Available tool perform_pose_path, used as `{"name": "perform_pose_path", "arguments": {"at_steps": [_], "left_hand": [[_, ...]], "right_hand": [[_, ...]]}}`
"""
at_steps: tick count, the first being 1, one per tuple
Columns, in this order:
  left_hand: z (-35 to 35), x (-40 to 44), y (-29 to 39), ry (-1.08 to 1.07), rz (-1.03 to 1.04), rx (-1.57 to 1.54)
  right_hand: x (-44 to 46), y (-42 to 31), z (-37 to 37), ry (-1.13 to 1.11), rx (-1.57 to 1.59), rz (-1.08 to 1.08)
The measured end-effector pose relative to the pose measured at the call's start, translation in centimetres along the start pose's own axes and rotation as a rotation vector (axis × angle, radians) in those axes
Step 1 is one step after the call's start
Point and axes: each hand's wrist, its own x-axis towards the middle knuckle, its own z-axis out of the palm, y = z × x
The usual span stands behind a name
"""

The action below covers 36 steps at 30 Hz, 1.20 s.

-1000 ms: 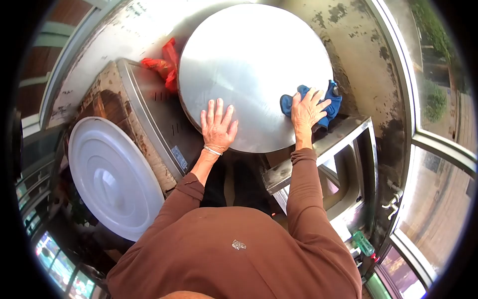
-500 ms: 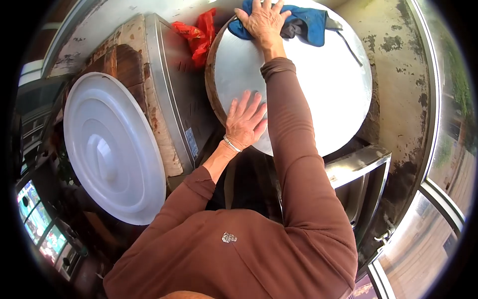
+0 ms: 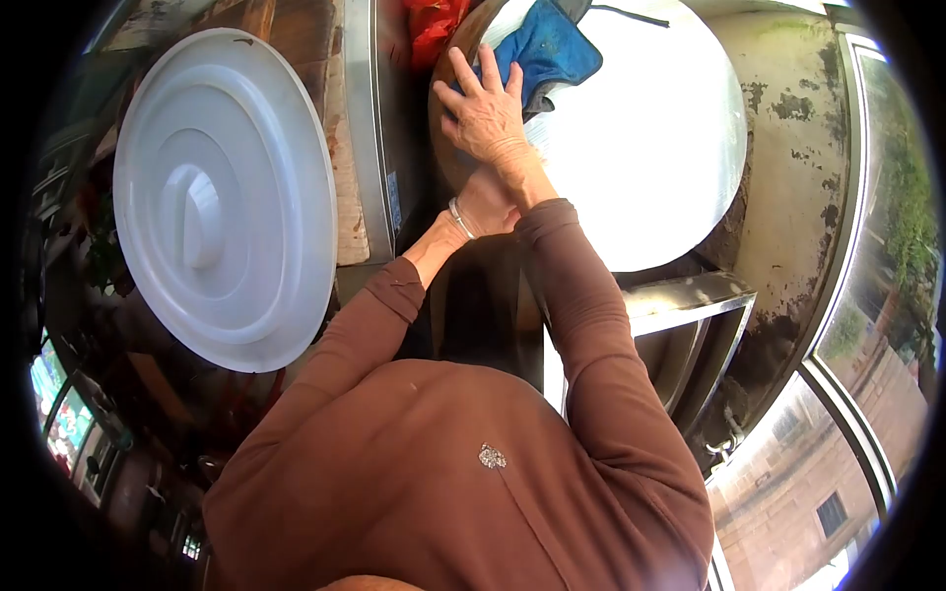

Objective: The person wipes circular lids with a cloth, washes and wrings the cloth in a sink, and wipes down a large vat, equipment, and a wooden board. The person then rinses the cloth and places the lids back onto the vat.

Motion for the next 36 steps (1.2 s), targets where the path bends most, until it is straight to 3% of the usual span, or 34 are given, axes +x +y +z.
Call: {"name": "perform_pose_path", "arguments": {"at_steps": [1, 4, 6, 9, 12, 13, 14, 15, 17, 19, 20, 21, 22, 23, 25, 28, 31, 32, 35, 36], "left_hand": [[-0.6, -1.0, 0.2, -0.064, 0.074, -0.016], [-2.9, -3.5, 3.5, 0.095, 0.057, 0.084], [-5.7, -2.3, 6.2, 0.245, -0.151, 0.147], [-8.9, 6.7, 6.6, 0.418, -0.097, 0.165], [-6.9, 16.2, 2.9, 0.168, 0.124, 0.259], [-5.9, 18.8, 2.4, -0.301, 0.046, 0.427], [-2.6, 21.0, 0.9, -0.383, 0.174, 0.426], [-0.3, 21.4, 0.7, -0.383, 0.263, 0.346], [3.5, 22.4, 1.3, -0.626, 0.205, 0.479], [3.4, 24.5, 3.5, -0.761, 0.053, 0.631], [3.6, 25.1, 4.2, -0.828, -0.027, 0.714], [4.2, 24.8, 0.6, -0.759, -0.028, 0.636], [3.4, 25.4, -0.1, -0.805, -0.053, 0.693], [3.9, 25.5, -5.7, -0.926, 0.366, 0.765], [2.1, 26.6, -4.4, -1.059, 0.463, 0.784], [1.5, 25.3, -3.6, -0.827, -0.047, 0.556], [2.3, 22.8, -11.8, -0.628, 0.041, 0.440], [2.1, 22.3, -13.9, -0.516, 0.244, 0.442], [0.7, 21.3, -12.3, -0.202, 0.144, 0.040], [0.1, 21.6, -10.9, -0.297, 0.006, -0.026]], "right_hand": [[-0.6, -0.3, 0.0, 0.033, 0.027, 0.018], [-0.7, -0.5, 0.4, 0.098, 0.059, 0.060], [-0.6, -0.6, 0.5, 0.102, 0.011, 0.098], [-1.1, -1.7, 0.4, 0.170, 0.004, 0.179], [-2.0, -1.2, 2.5, 0.084, -1.065, 0.075], [-1.8, -1.3, 3.7, 0.124, -0.872, 0.090], [-1.5, -1.4, 4.8, 0.167, -0.679, 0.097], [-1.3, -1.5, 5.5, 0.313, 0.057, 0.169], [-2.0, -2.0, 2.6, 0.231, 0.114, 0.223], [-2.3, -2.1, 4.1, 0.317, 0.233, 0.242], [-2.9, -2.3, 5.0, 0.381, 0.459, 0.281], [-3.9, -2.9, 4.4, 0.447, 0.689, 0.312], [-6.0, -3.3, 0.9, 0.132, 0.109, 0.305], [-7.1, -3.8, -0.2, 0.213, 0.149, 0.371], [-10.2, -5.2, -0.5, 0.269, 0.195, 0.466], [-14.8, -6.9, -2.1, 0.212, 0.204, 0.656], [-19.3, -7.8, -2.9, 0.105, 0.176, 0.885], [-20.4, -7.6, -3.5, 0.076, 0.181, 0.942], [-21.5, -7.1, -3.8, 0.059, 0.199, 1.032], [-20.8, -7.2, -3.8, 0.058, 0.234, 1.054]]}}
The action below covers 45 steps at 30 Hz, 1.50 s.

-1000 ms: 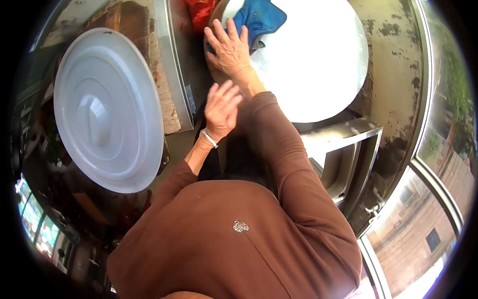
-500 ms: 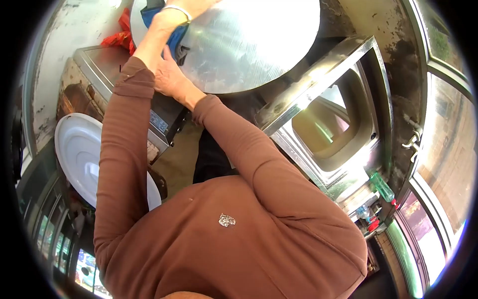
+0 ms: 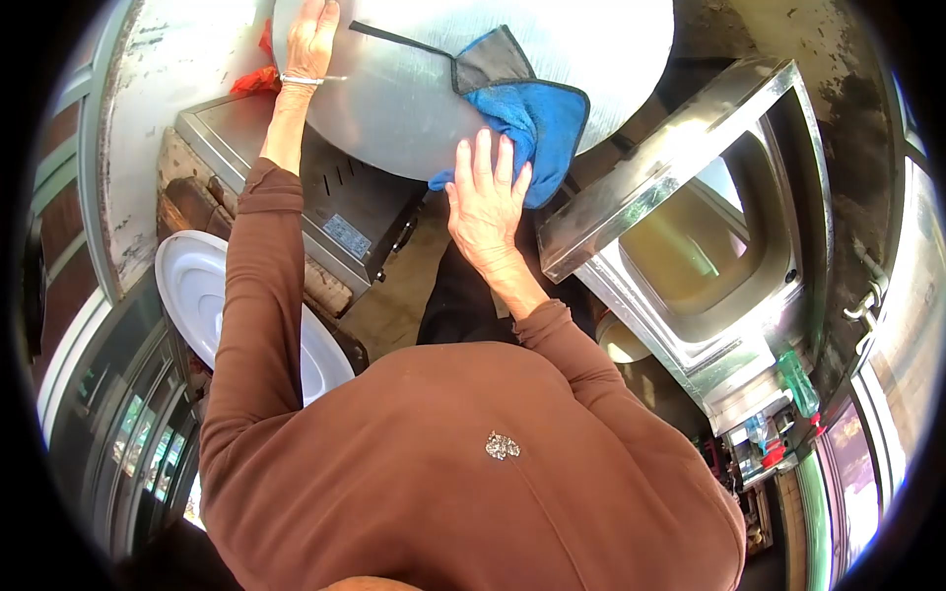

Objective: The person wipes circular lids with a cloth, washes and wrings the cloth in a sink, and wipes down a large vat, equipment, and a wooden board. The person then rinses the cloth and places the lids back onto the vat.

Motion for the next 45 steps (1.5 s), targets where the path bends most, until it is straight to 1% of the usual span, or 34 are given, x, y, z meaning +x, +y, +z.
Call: {"name": "perform_pose_path", "arguments": {"at_steps": [3, 6, 8, 11, 13, 14, 15, 16, 17, 18, 19, 21, 22, 23, 25, 26, 27, 28, 29, 30, 31, 32, 33, 34, 35, 36, 37, 39, 41, 43, 44, 45], "left_hand": [[-0.1, 0.0, 0.1, -0.014, 0.002, 0.084], [0.2, 0.3, 0.7, 0.000, 0.000, 0.044], [0.4, 0.6, 0.6, -0.022, -0.041, -0.044], [0.7, 0.8, 0.0, -0.054, -0.121, -0.189], [0.7, 0.8, -0.4, -0.076, -0.166, -0.300], [0.5, 1.0, -0.6, -0.095, -0.192, -0.365], [0.2, 0.9, -0.9, -0.112, -0.217, -0.424], [-0.2, 0.7, -1.0, -0.134, -0.242, -0.499], [-0.2, 1.0, -1.6, -0.140, -0.249, -0.458], [-0.3, 1.1, -1.8, -0.146, -0.256, -0.413], [-0.3, 1.2, -2.3, -0.158, -0.265, -0.377], [0.1, 1.4, -3.1, -0.183, -0.298, -0.338], [0.3, 1.6, -3.0, -0.195, -0.319, -0.321], [0.2, 1.9, -3.1, -0.203, -0.344, -0.301], [0.1, 2.2, -3.2, -0.218, -0.406, -0.250], [0.1, 2.5, -3.3, -0.223, -0.442, -0.207], [0.2, 2.8, -3.1, -0.227, -0.483, -0.149], [0.5, 2.7, -2.0, -0.233, -0.499, -0.059], [1.8, 1.6, -6.5, -0.240, 0.235, 0.276], [3.3, 0.8, 1.7, -0.174, 0.183, 0.174], [5.1, -0.4, 10.9, -0.150, 0.165, -0.019], [7.1, -1.6, 18.3, -0.178, 0.203, -0.186], [9.3, -2.9, 24.3, -0.238, 0.263, -0.332], [11.8, -4.2, 28.5, -0.317, 0.357, -0.447], [14.5, -5.7, 32.0, -0.415, 0.461, -0.495], [19.2, -7.8, 31.3, -0.568, 0.686, -0.461], [20.1, -9.4, 34.1, -0.660, 0.722, -0.332], [21.9, -13.2, 36.7, -0.679, 0.489, -0.555], [23.2, -15.9, 37.2, -0.736, 0.335, -0.686], [23.2, -16.7, 36.2, -0.890, 0.151, -0.578], [23.6, -17.1, 35.5, -0.892, 0.042, -0.520], [23.8, -16.7, 35.2, -0.977, -0.093, -0.437]], "right_hand": [[1.7, -2.4, 1.4, -0.038, 0.011, -0.035], [4.8, -6.1, 3.0, -0.027, 0.103, -0.161], [6.6, -8.1, 5.1, -0.032, 0.165, -0.277], [10.8, -8.9, 5.9, -0.009, 0.159, -0.546], [13.6, -7.3, 5.6, 0.107, 0.178, -0.524], [15.6, -6.0, 2.6, 0.086, 0.046, -0.435], [17.4, -3.9, 3.1, 0.232, 0.117, -0.332], [19.1, -1.9, 2.2, 0.252, 0.031, -0.261], [21.2, 0.1, 1.8, 0.325, 0.033, -0.197], [22.8, 2.4, 0.7, 0.493, -0.135, -0.214], [24.1, 3.9, -0.8, 0.323, -0.004, -0.120], [25.4, 6.1, -3.5, 0.333, 0.141, -0.055], [25.1, 6.4, -5.7, 0.349, 0.147, -0.032], [26.0, 7.1, -6.8, 0.199, 0.200, 0.009], [26.6, 9.9, -7.1, 0.645, 0.301, -0.154], [24.9, 12.1, -8.0, 0.715, 0.168, -0.107], [20.2, 10.6, -15.2, 0.758, 0.915, 0.083], [16.1, 9.5, -20.6, 0.663, 1.695, 0.114], [14.1, 12.1, -20.2, 0.768, 1.712, 0.235], [10.3, 14.2, -21.5, 0.767, 1.691, 0.199], [6.4, 16.3, -22.8, 0.767, 1.670, 0.162], [3.0, 16.5, -24.2, 0.708, 1.820, 0.172], [0.0, 21.1, -22.9, 0.649, 1.976, 0.048], [-2.9, 25.5, -21.6, 0.571, 2.130, -0.067], [-5.3, 26.9, -20.4, 0.800, 2.012, 0.084], [-6.6, 27.8, -19.4, 0.917, 1.964, 0.166], [-8.0, 28.8, -18.2, 1.030, 1.909, 0.251], [-13.8, 36.9, -11.6, 1.098, 1.395, 0.931], [-15.9, 37.3, -9.1, 1.006, 1.375, 0.993], [-16.3, 38.2, -5.1, 1.040, 0.806, 1.205], [-15.0, 35.4, -5.0, 0.831, 0.514, 1.280], [-13.4, 32.0, -5.4, 0.620, 0.220, 1.321]]}}
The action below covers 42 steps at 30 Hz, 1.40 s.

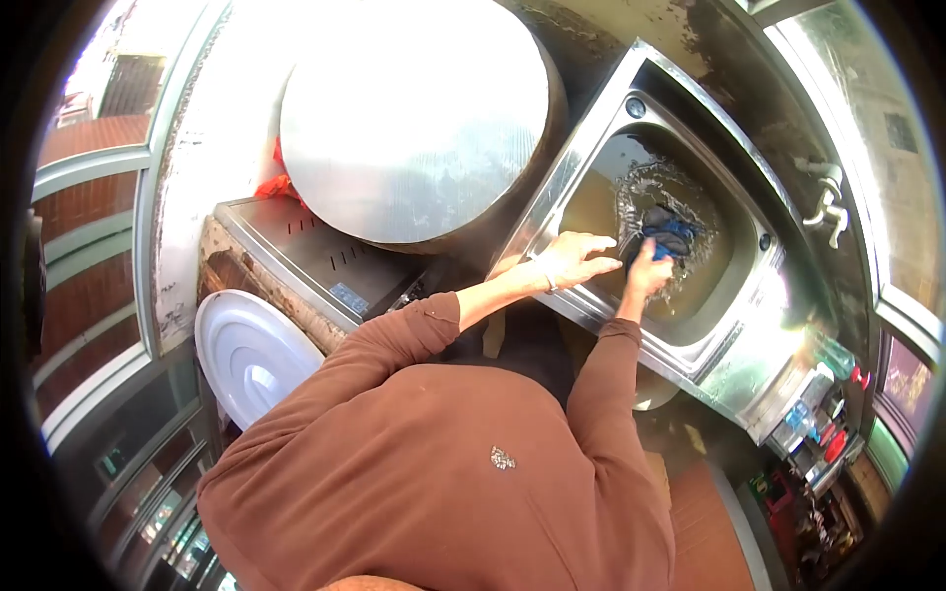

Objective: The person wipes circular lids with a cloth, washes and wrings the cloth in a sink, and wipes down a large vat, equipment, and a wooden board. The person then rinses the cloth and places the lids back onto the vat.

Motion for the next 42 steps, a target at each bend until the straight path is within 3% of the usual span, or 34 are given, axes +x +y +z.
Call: {"name": "perform_pose_path", "arguments": {"at_steps": [1, 4, 5, 6, 8, 9, 10, 11, 12, 13, 15, 16, 18, 19, 20, 22, 24, 26, 29, 30, 32, 34, 35, 36, 37, 38, 40, 42], "left_hand": [[0.1, 0.7, -0.6, 0.035, -0.099, -0.034], [3.5, 3.6, -4.0, 0.201, -0.314, -0.203], [4.4, 4.4, -4.3, 0.238, -0.366, -0.265], [5.2, 5.2, -4.5, 0.275, -0.419, -0.332], [5.2, 6.4, -3.7, 0.217, -0.648, -0.570], [5.7, 7.1, -4.2, 0.259, -0.709, -0.670], [6.4, 7.8, -5.0, 0.297, -0.768, -0.768], [6.9, 8.4, -5.9, 0.316, -0.780, -0.918], [4.0, 7.1, -1.8, 0.255, -0.927, -1.000], [4.4, 8.0, -2.6, 0.254, -0.946, -1.103], [5.9, 10.5, -6.9, -0.009, -0.670, -1.514], [5.1, 10.9, -5.5, 0.014, -0.576, -1.572], [4.0, 12.0, -4.9, -0.117, -0.565, -1.461], [1.7, 10.9, -1.5, -0.149, -0.671, -1.453], [2.2, 12.4, -3.3, -0.202, -0.571, -1.441], [1.7, 13.0, -1.3, 0.030, -0.506, -1.212], [0.6, 12.5, 2.3, 0.110, -0.422, -1.151], [3.3, 12.9, 2.9, 0.243, -0.226, -1.159], [5.2, 12.6, 5.2, 0.152, -0.357, -1.097], [5.7, 12.7, 5.5, 0.123, -0.370, -1.036], [4.4, 12.6, 5.6, 0.019, -0.270, -0.771], [4.8, 11.8, 5.3, 0.339, -0.304, -0.033], [2.6, 10.5, 5.1, 0.197, -0.278, -0.204], [5.0, 10.7, 0.6, 0.266, -0.309, -0.554], [5.7, 9.6, -0.2, 0.296, -0.477, -0.682], [5.9, 8.5, -0.6, 0.193, -0.613, -0.783], [6.3, 6.4, -1.4, -0.017, -0.909, -0.943], [8.4, 6.6, -3.5, -0.132, -0.871, -1.074]], "right_hand": [[-0.7, 2.1, 3.0, -0.077, -0.272, -0.279], [4.4, 11.9, 12.7, -0.310, -0.508, -1.164], [3.3, 7.6, 8.6, -0.566, -0.412, -0.883], [1.0, 2.2, 3.6, -0.486, -0.240, -0.728], [0.6, 1.5, 4.2, -0.213, 0.098, -0.211], [1.9, 3.1, 6.1, -0.098, 0.354, -0.272], [2.0, 1.4, 3.7, -0.310, 0.407, -0.498], [1.4, -0.4, 1.9, -0.414, 0.592, -0.348], [-0.7, -3.7, -0.9, -0.514, 0.773, -0.191], [-1.6, -5.3, -3.4, -0.529, 0.788, -0.293], [-4.5, -8.8, -8.2, -0.519, 0.832, -0.316], [-5.3, -9.4, -9.6, -0.527, 0.857, -0.328], [-7.4, -10.5, -11.2, -0.398, 0.705, -0.558], [-8.2, -11.1, -12.5, -0.440, 0.660, -0.600], [-8.1, -10.7, -13.0, -0.510, 0.635, -0.610], [-4.7, -7.1, -13.3, -0.632, 0.560, -0.610], [-2.3, -4.2, -14.7, -0.748, 0.719, -0.207], [-1.3, -4.2, -15.6, -0.481, 0.316, -0.531], [-2.0, -7.8, -11.3, -0.575, 0.476, -0.581], [-2.4, -7.7, -8.6, -0.453, 0.803, -0.472], [0.1, -4.0, -3.4, -0.564, 1.113, -0.313], [1.0, -3.5, 0.1, -0.402, 1.159, -0.175], [2.0, -2.1, 1.2, -0.248, 0.706, -0.108], [3.6, 1.4, 4.2, -0.132, 0.334, -0.141], [2.4, 0.2, 2.9, -0.140, 0.015, -0.098], [1.0, -0.9, 1.4, -0.145, -0.303, -0.054], [1.9, 1.7, 3.1, -0.282, -0.172, -0.101], [-1.1, -3.3, -2.7, -0.523, 0.469, 0.261]]}}
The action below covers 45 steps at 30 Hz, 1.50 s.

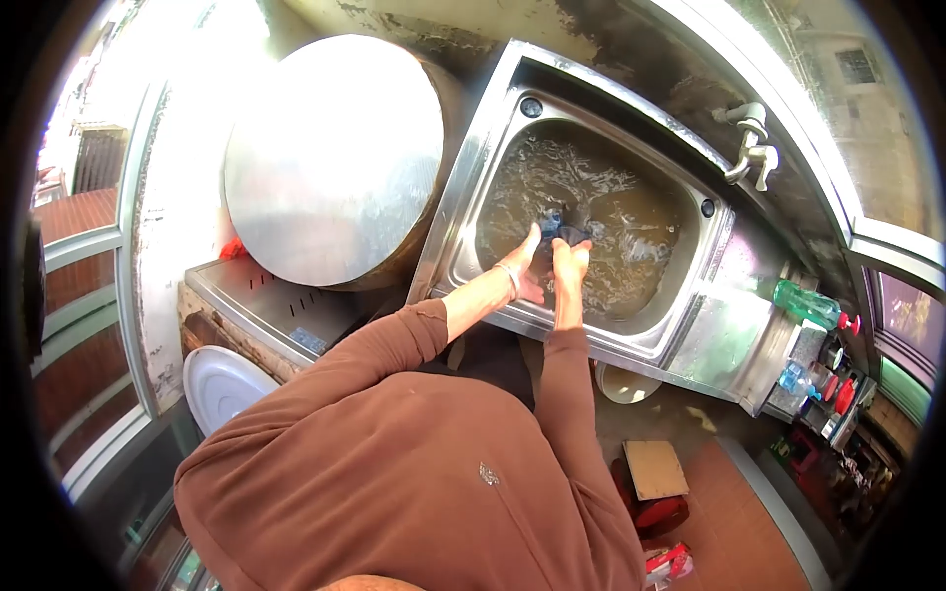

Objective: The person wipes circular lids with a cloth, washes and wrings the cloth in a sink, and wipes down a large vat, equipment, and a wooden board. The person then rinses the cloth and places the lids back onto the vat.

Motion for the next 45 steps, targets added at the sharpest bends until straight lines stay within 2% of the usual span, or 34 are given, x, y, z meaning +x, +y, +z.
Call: {"name": "perform_pose_path", "arguments": {"at_steps": [1, 2, 3, 4, 5, 9, 12, 13, 14, 16, 17, 18, 21, 22, 23, 24, 26, 28, 30, 32, 33, 35, 37, 38, 39, 40, 42, 44, 45], "left_hand": [[-1.1, 2.6, -0.6, -0.200, -0.140, -0.211], [3.0, -2.5, 1.7, -0.068, 0.031, -0.344], [2.8, -1.7, 2.0, -0.192, 0.038, -0.322], [2.5, -0.8, 2.2, -0.315, 0.045, -0.299], [3.3, -2.6, 3.3, -0.387, -0.057, -0.315], [3.6, -2.4, 3.1, -0.235, 0.064, -0.140], [4.1, -1.2, 3.2, -0.292, 0.148, -0.087], [5.0, -1.9, 3.5, -0.177, 0.335, 0.112], [5.1, -1.0, 3.6, -0.162, 0.352, 0.282], [7.4, -2.1, 4.0, 0.002, 0.275, 0.397], [8.0, -1.9, 3.2, -0.083, 0.440, 0.463], [8.5, -2.4, 3.6, -0.084, 0.375, 0.676], [10.5, -4.4, 7.0, -0.079, 0.160, 1.302], [10.3, -3.5, 7.2, -0.147, 0.307, 1.171], [9.8, -2.5, 7.7, -0.118, 0.233, 1.101], [10.1, -5.8, 9.5, -0.086, 0.163, 1.031], [9.3, -8.2, 10.7, -0.158, 0.229, 0.851], [7.1, -3.2, 8.7, -0.309, 0.281, 0.315], [4.3, -0.1, 7.8, -0.978, -0.018, -0.167], [5.9, -3.7, 6.3, -1.226, -0.170, -0.641], [7.0, -4.8, 6.2, -1.241, -0.122, -0.728], [10.4, -7.6, 6.5, -0.921, 0.305, -0.623], [11.7, -7.8, 7.6, -1.075, 0.446, -0.534], [12.2, -7.5, 8.1, -1.146, 0.497, -0.465], [12.5, -7.5, 8.4, -1.096, 0.477, -0.424], [12.6, -8.0, 9.2, -1.047, 0.464, -0.376], [13.4, -10.5, 11.5, -0.817, 0.492, -0.163], [14.2, -11.1, 13.4, -0.603, 0.528, 0.084], [14.7, -11.5, 13.7, -0.570, 0.586, 0.204]], "right_hand": [[-2.6, -1.9, -0.1, 0.002, 0.131, 0.008], [-4.4, -2.4, -0.5, 0.000, 0.263, 0.019], [-5.1, -1.6, -1.4, -0.137, 0.311, -0.064], [-6.8, -2.2, -2.0, -0.151, 0.349, -0.041], [-9.1, -4.0, -2.5, -0.171, 0.386, -0.020], [-12.4, -4.5, -4.3, -0.296, 0.530, -0.004], [-14.4, -3.8, -5.0, -0.348, 0.644, 0.068], [-14.9, -4.2, -5.5, -0.339, 0.622, 0.083], [-15.4, -4.7, -5.9, -0.287, 0.582, 0.075], [-14.0, -2.9, -5.1, -0.124, 0.526, -0.024], [-13.2, -1.9, -4.2, -0.102, 0.580, -0.121], [-12.8, -1.6, -3.6, -0.078, 0.632, -0.223], [-13.3, -3.7, -4.6, -0.286, 0.747, -0.019], [-13.4, -4.4, -4.7, -0.357, 0.755, 0.033], [-13.5, -4.9, -4.6, -0.386, 0.864, 0.105], [-13.7, -5.6, -4.6, -0.410, 0.924, 0.153], [-15.2, -8.4, -4.4, -0.400, 1.140, 0.194], [-14.9, -9.5, -4.4, -0.470, 1.312, 0.149], [-15.4, -11.3, -4.5, -0.610, 1.518, 0.102], [-15.2, -12.2, -4.0, -0.732, 1.656, -0.069], [-15.3, -12.7, -3.6, -0.764, 1.716, -0.065], [-15.0, -12.9, -3.0, -0.792, 1.841, -0.068], [-15.0, -12.6, -2.9, -0.903, 1.883, -0.089], [-15.1, -12.4, -3.1, -0.942, 1.879, -0.101], [-15.5, -12.8, -3.3, -1.011, 1.854, -0.151], [-15.6, -12.8, -3.8, -0.876, 1.716, -0.218], [-15.7, -12.6, -4.6, -0.892, 1.589, -0.236], [-15.2, -12.2, -5.5, -0.764, 1.296, -0.269], [-15.0, -12.0, -5.9, -0.745, 1.188, -0.318]]}}
